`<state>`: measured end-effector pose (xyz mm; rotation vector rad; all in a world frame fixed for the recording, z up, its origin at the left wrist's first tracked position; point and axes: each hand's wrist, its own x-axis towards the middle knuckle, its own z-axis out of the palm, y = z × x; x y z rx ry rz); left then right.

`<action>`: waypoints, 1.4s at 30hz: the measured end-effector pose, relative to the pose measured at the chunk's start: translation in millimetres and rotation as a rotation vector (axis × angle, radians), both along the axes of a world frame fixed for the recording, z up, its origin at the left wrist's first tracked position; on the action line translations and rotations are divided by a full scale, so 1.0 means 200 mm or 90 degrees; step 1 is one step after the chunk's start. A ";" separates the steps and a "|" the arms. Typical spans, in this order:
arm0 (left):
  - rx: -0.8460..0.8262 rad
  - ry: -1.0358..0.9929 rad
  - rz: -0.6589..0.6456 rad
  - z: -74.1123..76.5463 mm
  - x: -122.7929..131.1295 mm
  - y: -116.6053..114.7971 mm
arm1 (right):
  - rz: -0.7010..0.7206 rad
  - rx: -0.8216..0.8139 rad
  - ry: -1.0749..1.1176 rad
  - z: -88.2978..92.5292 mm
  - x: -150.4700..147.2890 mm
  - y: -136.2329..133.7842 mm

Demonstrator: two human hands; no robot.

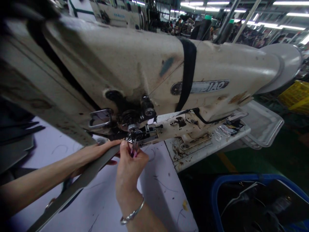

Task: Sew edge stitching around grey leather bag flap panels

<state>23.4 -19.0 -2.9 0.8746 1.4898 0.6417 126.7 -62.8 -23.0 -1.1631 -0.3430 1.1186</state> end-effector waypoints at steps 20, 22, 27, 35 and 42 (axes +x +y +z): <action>0.011 -0.229 0.333 0.03 0.43 -0.27 | 0.251 -0.037 -0.088 0.05 0.34 -0.04; 0.021 -0.230 0.358 0.03 0.45 -0.26 | 0.244 -0.023 -0.131 0.04 0.35 -0.02; 0.031 -0.253 0.381 0.02 0.46 -0.23 | 0.260 -0.006 -0.200 0.03 0.36 0.03; 0.075 -0.297 0.419 -0.01 0.47 -0.23 | 0.335 -0.016 -0.216 0.05 0.41 -0.01; 0.021 -0.172 0.225 0.11 0.32 -0.65 | 0.385 -0.032 -0.124 0.09 0.42 -0.10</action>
